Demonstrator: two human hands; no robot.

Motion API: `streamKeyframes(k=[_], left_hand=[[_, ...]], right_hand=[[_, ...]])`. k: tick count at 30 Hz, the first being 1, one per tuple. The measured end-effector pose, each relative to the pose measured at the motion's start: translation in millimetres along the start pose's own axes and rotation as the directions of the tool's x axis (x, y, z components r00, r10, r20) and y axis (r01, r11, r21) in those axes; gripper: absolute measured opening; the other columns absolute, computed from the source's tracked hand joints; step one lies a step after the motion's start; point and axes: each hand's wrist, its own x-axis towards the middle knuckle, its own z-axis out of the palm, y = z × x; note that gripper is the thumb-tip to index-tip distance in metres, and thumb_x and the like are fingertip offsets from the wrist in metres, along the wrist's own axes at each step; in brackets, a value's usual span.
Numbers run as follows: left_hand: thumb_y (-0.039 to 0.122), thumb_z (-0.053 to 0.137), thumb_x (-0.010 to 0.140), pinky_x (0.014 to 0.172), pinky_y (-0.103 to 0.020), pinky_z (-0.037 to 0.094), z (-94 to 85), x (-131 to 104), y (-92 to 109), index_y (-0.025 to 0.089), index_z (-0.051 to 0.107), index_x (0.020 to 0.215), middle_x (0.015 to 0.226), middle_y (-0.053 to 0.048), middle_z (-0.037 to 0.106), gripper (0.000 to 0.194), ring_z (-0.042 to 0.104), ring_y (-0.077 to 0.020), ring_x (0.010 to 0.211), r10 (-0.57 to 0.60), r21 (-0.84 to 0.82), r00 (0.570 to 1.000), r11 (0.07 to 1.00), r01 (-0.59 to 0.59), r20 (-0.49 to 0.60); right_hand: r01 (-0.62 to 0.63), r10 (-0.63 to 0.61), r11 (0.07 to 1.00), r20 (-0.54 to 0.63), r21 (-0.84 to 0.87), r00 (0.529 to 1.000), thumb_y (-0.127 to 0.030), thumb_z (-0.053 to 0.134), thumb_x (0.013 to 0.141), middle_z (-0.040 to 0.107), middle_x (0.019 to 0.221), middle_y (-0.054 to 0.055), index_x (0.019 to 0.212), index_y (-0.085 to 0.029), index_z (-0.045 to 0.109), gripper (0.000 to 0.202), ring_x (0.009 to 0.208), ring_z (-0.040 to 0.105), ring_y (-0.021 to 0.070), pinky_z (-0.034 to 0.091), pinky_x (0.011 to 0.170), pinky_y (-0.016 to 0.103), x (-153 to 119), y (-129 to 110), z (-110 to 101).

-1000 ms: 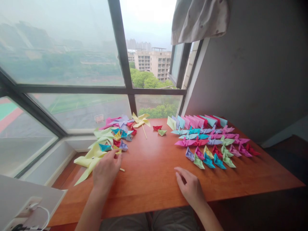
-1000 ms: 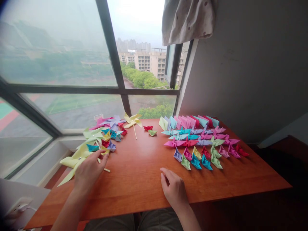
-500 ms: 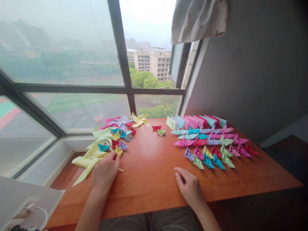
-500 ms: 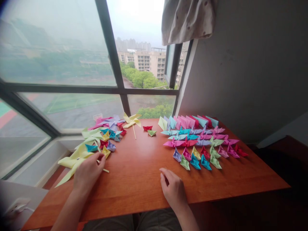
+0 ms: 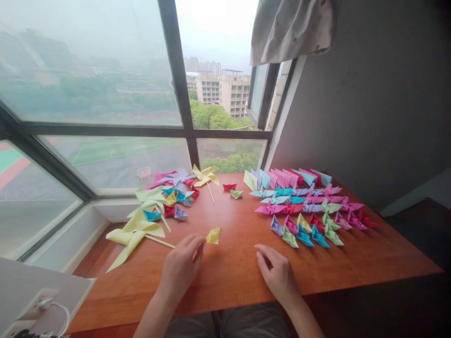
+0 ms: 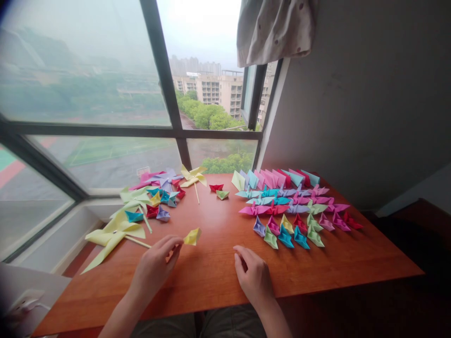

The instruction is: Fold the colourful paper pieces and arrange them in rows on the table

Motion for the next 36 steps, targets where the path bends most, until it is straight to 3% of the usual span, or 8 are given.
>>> streamKeyframes(k=[5, 11, 18, 23, 28, 31, 36], left_hand=[[0.015, 0.043, 0.094, 0.074, -0.026, 0.050, 23.0, -0.5, 30.1, 0.023, 0.063, 0.096, 0.095, -0.005, 0.069, 0.022, 0.065, -0.0184, 0.085, 0.130, -0.065, 0.984, 0.990, -0.123, 0.124], [0.009, 0.046, 0.092, 0.077, -0.029, 0.051, 34.8, 0.2, 47.4, 0.022, 0.063, 0.097, 0.098, -0.005, 0.068, 0.022, 0.064, -0.0203, 0.088, 0.211, -0.114, 0.955, 0.975, -0.190, 0.210], [0.007, 0.045, 0.090, 0.083, -0.031, 0.053, 41.4, 0.7, 44.8, 0.022, 0.061, 0.107, 0.109, -0.006, 0.067, 0.028, 0.065, -0.0213, 0.096, 0.203, -0.153, 0.960, 0.973, -0.175, 0.194], [0.015, 0.043, 0.094, 0.086, -0.030, 0.053, 44.7, -2.3, 39.4, 0.023, 0.057, 0.121, 0.121, -0.008, 0.063, 0.031, 0.065, -0.0203, 0.102, 0.160, -0.199, 0.980, 0.971, -0.133, 0.122], [0.014, 0.045, 0.093, 0.089, -0.030, 0.053, 45.3, -2.8, 35.9, 0.024, 0.057, 0.120, 0.120, -0.008, 0.063, 0.031, 0.065, -0.0199, 0.105, 0.085, -0.281, 0.993, 0.958, -0.057, 0.087], [0.014, 0.044, 0.093, 0.085, -0.029, 0.053, 44.9, -2.4, 35.4, 0.024, 0.057, 0.117, 0.115, -0.007, 0.064, 0.029, 0.066, -0.0187, 0.098, 0.065, -0.310, 0.992, 0.950, -0.030, 0.105], [0.009, 0.046, 0.090, 0.082, -0.031, 0.052, 43.0, -1.8, 37.6, 0.024, 0.060, 0.108, 0.106, -0.005, 0.067, 0.027, 0.064, -0.0202, 0.094, 0.139, -0.264, 0.971, 0.961, -0.085, 0.195]], right_hand=[[-0.001, 0.000, 0.999, 0.032, 0.043, 0.999, -0.027, 0.046, 0.095, 0.069, 0.083, 0.004, 0.108, -0.020, 0.067, 0.026, 0.068, 0.066, 0.0157, 0.054, 0.065, 0.026, -0.5, -2.0, -1.2], [0.010, -0.014, 0.996, 0.049, 0.088, 0.999, -0.027, 0.049, 0.096, 0.068, 0.086, 0.004, 0.110, -0.021, 0.065, 0.022, 0.070, 0.065, 0.0157, 0.053, 0.070, 0.027, -0.6, -3.4, -0.9], [0.063, -0.066, 0.996, 0.043, 0.071, 0.997, -0.025, 0.050, 0.095, 0.070, 0.089, 0.005, 0.097, -0.022, 0.068, 0.018, 0.082, 0.067, 0.0180, 0.053, 0.078, 0.028, -1.6, -2.8, 0.0], [0.067, -0.069, 0.996, 0.039, 0.054, 0.997, -0.022, 0.050, 0.095, 0.070, 0.085, 0.004, 0.094, -0.021, 0.067, 0.017, 0.077, 0.066, 0.0172, 0.052, 0.075, 0.027, -1.2, -3.3, -0.1], [0.065, -0.065, 0.998, 0.015, 0.028, 0.998, -0.021, 0.050, 0.094, 0.066, 0.079, 0.004, 0.088, -0.020, 0.065, 0.016, 0.071, 0.063, 0.0161, 0.049, 0.070, 0.026, -1.2, -7.1, -1.9], [0.066, -0.065, 0.998, -0.028, 0.021, 0.997, -0.020, 0.051, 0.093, 0.065, 0.076, 0.003, 0.086, -0.020, 0.064, 0.016, 0.068, 0.062, 0.0153, 0.048, 0.067, 0.025, -1.8, -9.1, -3.0], [0.084, -0.081, 0.996, -0.145, 0.011, 0.986, -0.019, 0.051, 0.093, 0.064, 0.074, 0.003, 0.086, -0.019, 0.064, 0.015, 0.065, 0.060, 0.0142, 0.048, 0.064, 0.024, -5.8, -7.4, -7.3]])
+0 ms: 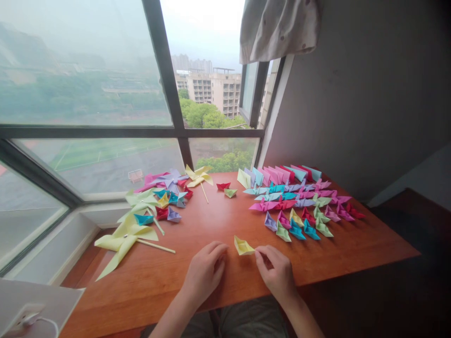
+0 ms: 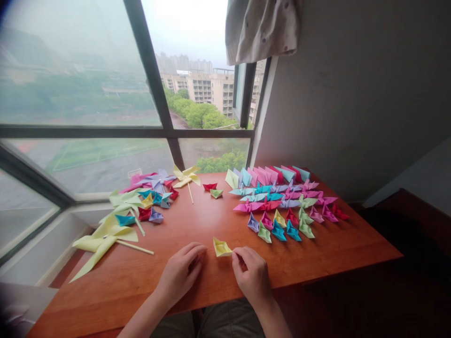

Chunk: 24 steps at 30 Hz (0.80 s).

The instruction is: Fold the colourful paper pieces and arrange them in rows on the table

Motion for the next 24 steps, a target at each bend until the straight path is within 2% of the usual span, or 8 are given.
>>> streamKeyframes(k=[4, 8, 11, 14, 16, 19, 24], left_hand=[[0.010, 0.047, 0.088, 0.083, -0.033, 0.052, 0.7, -0.6, 0.9, 0.023, 0.061, 0.103, 0.103, -0.006, 0.067, 0.025, 0.064, -0.0219, 0.094, 0.052, 0.055, 0.998, 0.997, -0.054, 0.036], [0.011, 0.047, 0.089, 0.083, -0.034, 0.052, 2.0, -1.5, 0.0, 0.023, 0.061, 0.105, 0.105, -0.007, 0.067, 0.025, 0.064, -0.0220, 0.094, 0.090, 0.087, 0.994, 0.992, -0.094, 0.057], [0.012, 0.045, 0.090, 0.082, -0.034, 0.052, 1.7, -1.0, 0.0, 0.023, 0.062, 0.105, 0.105, -0.008, 0.067, 0.025, 0.064, -0.0219, 0.093, 0.099, 0.099, 0.994, 0.990, -0.104, 0.056], [0.013, 0.045, 0.090, 0.080, -0.033, 0.053, 0.2, 0.2, 0.7, 0.022, 0.062, 0.103, 0.103, -0.008, 0.067, 0.024, 0.065, -0.0217, 0.091, 0.100, 0.092, 0.994, 0.990, -0.104, 0.048], [0.013, 0.046, 0.089, 0.080, -0.032, 0.054, -1.0, 0.9, 0.8, 0.023, 0.063, 0.102, 0.102, -0.008, 0.068, 0.023, 0.066, -0.0213, 0.091, 0.091, 0.075, 0.996, 0.993, -0.093, 0.023], [0.013, 0.045, 0.090, 0.080, -0.030, 0.054, -2.5, 1.5, 0.2, 0.023, 0.062, 0.103, 0.103, -0.007, 0.067, 0.023, 0.066, -0.0201, 0.091, 0.063, 0.022, 0.997, 0.998, -0.062, -0.033], [0.014, 0.046, 0.091, 0.077, -0.027, 0.054, -3.9, 2.6, -0.5, 0.023, 0.063, 0.099, 0.100, -0.006, 0.067, 0.021, 0.067, -0.0184, 0.087, 0.020, -0.051, 0.997, 0.998, -0.023, -0.070]], right_hand=[[0.024, -0.033, 0.997, -0.115, -0.077, 0.993, -0.018, 0.053, 0.093, 0.066, 0.074, 0.003, 0.088, -0.018, 0.065, 0.013, 0.064, 0.061, 0.0131, 0.048, 0.063, 0.023, -4.7, 11.5, -18.8], [0.018, -0.102, 0.956, -0.274, -0.294, 0.956, -0.020, 0.057, 0.091, 0.068, 0.077, 0.004, 0.089, -0.017, 0.067, 0.010, 0.065, 0.062, 0.0130, 0.049, 0.067, 0.023, -7.7, 39.1, -63.0], [-0.096, -0.112, 0.874, -0.390, -0.476, 0.914, -0.027, 0.060, 0.089, 0.071, 0.079, 0.005, 0.088, -0.017, 0.069, 0.014, 0.065, 0.064, 0.0140, 0.049, 0.070, 0.024, -9.6, 73.4, -108.1], [-0.299, -0.043, 0.768, -0.512, -0.566, 0.858, -0.035, 0.056, 0.090, 0.072, 0.079, 0.007, 0.091, -0.014, 0.071, 0.025, 0.065, 0.064, 0.0163, 0.047, 0.067, 0.026, -12.9, 113.2, -147.9], [-0.407, 0.027, 0.690, -0.540, -0.599, 0.841, -0.037, 0.053, 0.089, 0.072, 0.080, 0.009, 0.092, -0.013, 0.072, 0.031, 0.068, 0.065, 0.0189, 0.045, 0.065, 0.027, -16.4, 135.9, -164.9], [-0.490, 0.125, 0.595, -0.529, -0.637, 0.840, -0.037, 0.050, 0.087, 0.072, 0.079, 0.010, 0.092, -0.015, 0.072, 0.032, 0.071, 0.065, 0.0219, 0.040, 0.061, 0.029, -23.0, 157.8, -174.5], [-0.537, 0.204, 0.551, -0.521, -0.639, 0.829, -0.036, 0.051, 0.084, 0.072, 0.079, 0.007, 0.090, -0.018, 0.072, 0.028, 0.067, 0.062, 0.0207, 0.036, 0.057, 0.029, -29.9, 172.4, -170.2]])
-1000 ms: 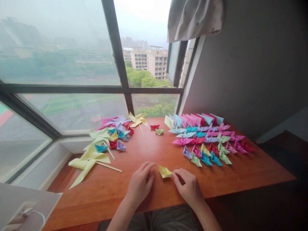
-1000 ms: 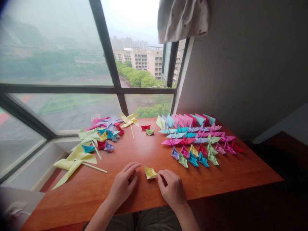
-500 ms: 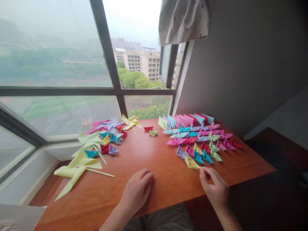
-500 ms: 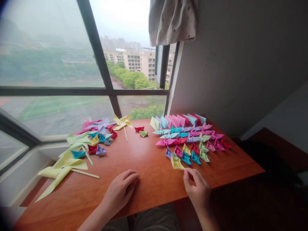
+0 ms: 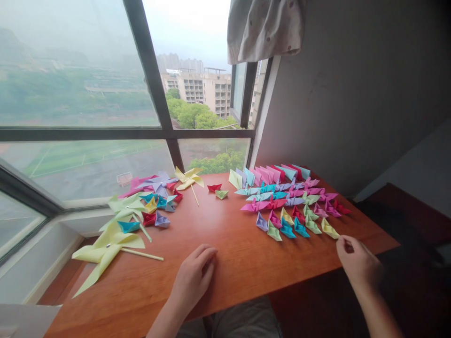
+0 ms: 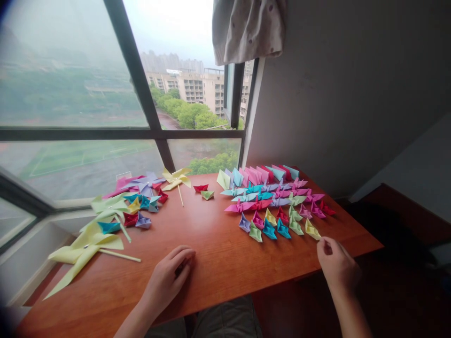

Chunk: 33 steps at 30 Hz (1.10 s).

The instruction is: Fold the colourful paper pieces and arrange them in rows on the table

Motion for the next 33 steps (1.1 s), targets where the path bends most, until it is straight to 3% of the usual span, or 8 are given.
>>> streamKeyframes(k=[9, 16, 33], left_hand=[[0.013, 0.045, 0.091, 0.081, -0.028, 0.054, 1.8, -1.6, -3.4, 0.023, 0.063, 0.102, 0.102, -0.006, 0.068, 0.023, 0.067, -0.0181, 0.091, -0.017, -0.023, 1.000, 1.000, 0.017, 0.006], [0.015, 0.046, 0.091, 0.079, -0.028, 0.055, 0.8, -0.9, -1.8, 0.022, 0.064, 0.099, 0.100, -0.007, 0.069, 0.022, 0.068, -0.0186, 0.088, -0.010, -0.030, 1.000, 0.999, 0.010, -0.010], [0.016, 0.048, 0.091, 0.078, -0.029, 0.057, 1.3, -2.1, -4.0, 0.023, 0.067, 0.099, 0.098, -0.007, 0.072, 0.022, 0.070, -0.0192, 0.087, 0.007, -0.007, 1.000, 1.000, -0.007, -0.028]], right_hand=[[0.027, -0.027, 0.999, -0.008, -0.020, 1.000, -0.034, 0.053, 0.085, 0.073, 0.082, 0.005, 0.090, -0.018, 0.072, 0.025, 0.064, 0.058, 0.0170, 0.033, 0.057, 0.027, 6.3, -2.8, 14.7], [-0.025, 0.025, 1.000, 0.032, 0.005, 0.999, -0.034, 0.055, 0.083, 0.072, 0.079, 0.007, 0.091, -0.019, 0.073, 0.025, 0.063, 0.056, 0.0170, 0.027, 0.053, 0.028, 10.8, -8.6, 17.3], [-0.025, 0.026, 1.000, 0.064, -0.014, 0.998, -0.037, 0.054, 0.085, 0.074, 0.084, 0.008, 0.101, -0.019, 0.073, 0.031, 0.064, 0.060, 0.0199, 0.032, 0.054, 0.029, 8.2, -8.6, 16.3]])
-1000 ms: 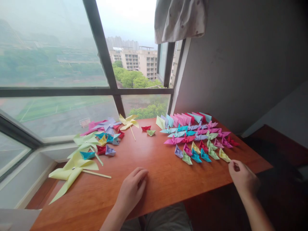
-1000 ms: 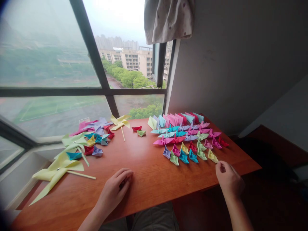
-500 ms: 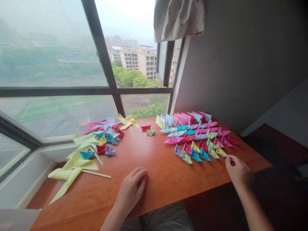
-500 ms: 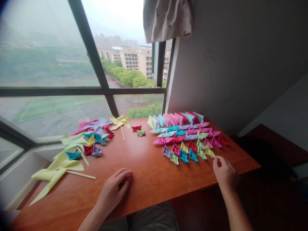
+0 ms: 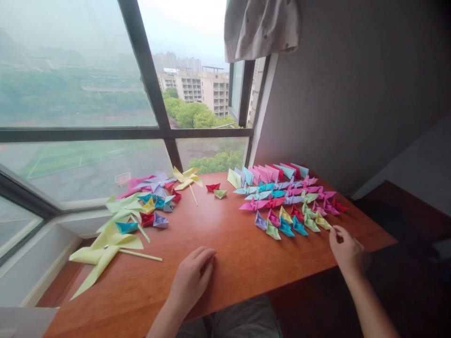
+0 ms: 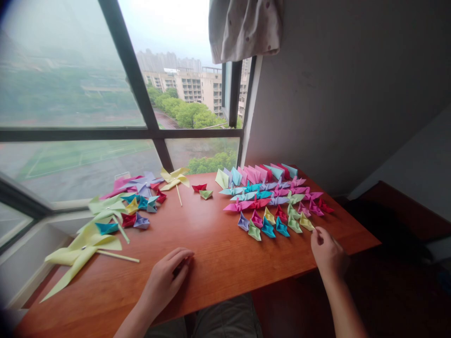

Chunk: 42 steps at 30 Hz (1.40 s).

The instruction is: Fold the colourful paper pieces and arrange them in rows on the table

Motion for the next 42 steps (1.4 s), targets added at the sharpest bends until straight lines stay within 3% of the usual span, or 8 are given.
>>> streamKeyframes(k=[9, 13, 17, 22, 26, 33, 37, 42], left_hand=[[0.016, 0.047, 0.091, 0.076, -0.029, 0.057, 0.1, 1.2, 2.1, 0.022, 0.067, 0.098, 0.093, -0.008, 0.072, 0.022, 0.069, -0.0195, 0.084, 0.003, 0.009, 1.000, 1.000, -0.003, -0.001], [0.015, 0.047, 0.090, 0.074, -0.028, 0.055, -0.3, 1.4, 4.2, 0.023, 0.066, 0.097, 0.093, -0.007, 0.071, 0.021, 0.069, -0.0193, 0.084, -0.017, 0.006, 1.000, 1.000, 0.017, -0.009], [0.013, 0.047, 0.090, 0.072, -0.027, 0.054, -1.1, 0.9, 5.8, 0.022, 0.065, 0.098, 0.091, -0.005, 0.070, 0.021, 0.067, -0.0182, 0.080, -0.041, -0.006, 0.999, 0.999, 0.041, -0.009], [0.012, 0.048, 0.089, 0.072, -0.026, 0.053, -2.4, -0.2, 6.2, 0.022, 0.065, 0.099, 0.093, -0.005, 0.070, 0.022, 0.067, -0.0181, 0.081, -0.061, -0.022, 0.997, 0.998, 0.060, -0.040], [0.012, 0.048, 0.089, 0.071, -0.026, 0.053, -1.3, -1.2, 3.6, 0.022, 0.065, 0.098, 0.093, -0.006, 0.070, 0.022, 0.067, -0.0177, 0.080, -0.076, -0.034, 0.994, 0.997, 0.074, -0.072], [0.019, 0.046, 0.091, 0.066, -0.025, 0.051, -6.6, 3.4, -4.5, 0.020, 0.066, 0.099, 0.090, -0.004, 0.070, 0.022, 0.064, -0.0150, 0.069, -0.152, 0.035, 0.981, 0.987, 0.157, -0.121], [0.024, 0.047, 0.091, 0.065, -0.027, 0.050, -30.1, 14.2, -17.2, 0.020, 0.066, 0.107, 0.087, -0.003, 0.072, 0.025, 0.066, -0.0172, 0.069, -0.255, 0.216, 0.944, 0.930, 0.299, -0.207], [0.027, 0.046, 0.091, 0.068, -0.031, 0.048, -65.2, 31.1, -36.9, 0.017, 0.059, 0.123, 0.100, -0.008, 0.073, 0.036, 0.069, -0.0247, 0.086, -0.397, 0.495, 0.886, 0.735, 0.463, -0.239]], right_hand=[[0.071, -0.059, 0.995, -0.157, 0.074, 0.986, -0.038, 0.050, 0.091, 0.074, 0.085, 0.009, 0.112, -0.016, 0.070, 0.037, 0.069, 0.066, 0.0217, 0.041, 0.062, 0.029, -16.8, -29.8, -17.5], [0.246, -0.217, 0.926, -0.131, 0.285, 0.967, -0.034, 0.052, 0.093, 0.075, 0.088, 0.009, 0.108, -0.016, 0.071, 0.030, 0.073, 0.069, 0.0197, 0.049, 0.069, 0.028, -38.4, -78.5, -30.0], [0.397, -0.433, 0.735, -0.069, 0.550, 0.899, -0.025, 0.052, 0.094, 0.075, 0.095, 0.008, 0.105, -0.018, 0.070, 0.022, 0.081, 0.071, 0.0196, 0.053, 0.077, 0.029, -71.7, -141.8, -39.3], [0.409, -0.591, 0.595, 0.032, 0.692, 0.806, -0.019, 0.047, 0.095, 0.074, 0.096, 0.008, 0.107, -0.018, 0.068, 0.024, 0.086, 0.071, 0.0196, 0.056, 0.080, 0.030, -103.4, -191.7, -39.2], [0.386, -0.623, 0.595, 0.102, 0.705, 0.775, -0.019, 0.045, 0.095, 0.074, 0.096, 0.009, 0.107, -0.018, 0.068, 0.026, 0.087, 0.072, 0.0203, 0.057, 0.082, 0.031, -107.5, -197.5, -35.0], [0.302, -0.596, 0.624, 0.189, 0.721, 0.781, -0.021, 0.044, 0.094, 0.074, 0.098, 0.008, 0.103, -0.018, 0.069, 0.026, 0.090, 0.071, 0.0201, 0.057, 0.083, 0.031, -105.6, -193.5, -33.3], [0.268, -0.577, 0.633, 0.212, 0.726, 0.789, -0.022, 0.045, 0.094, 0.074, 0.098, 0.008, 0.102, -0.018, 0.070, 0.026, 0.090, 0.071, 0.0204, 0.057, 0.083, 0.031, -106.2, -193.3, -32.1], [0.235, -0.558, 0.630, 0.221, 0.740, 0.800, -0.022, 0.045, 0.093, 0.074, 0.097, 0.007, 0.101, -0.019, 0.070, 0.026, 0.090, 0.071, 0.0203, 0.057, 0.081, 0.030, -105.5, -193.2, -31.2]])
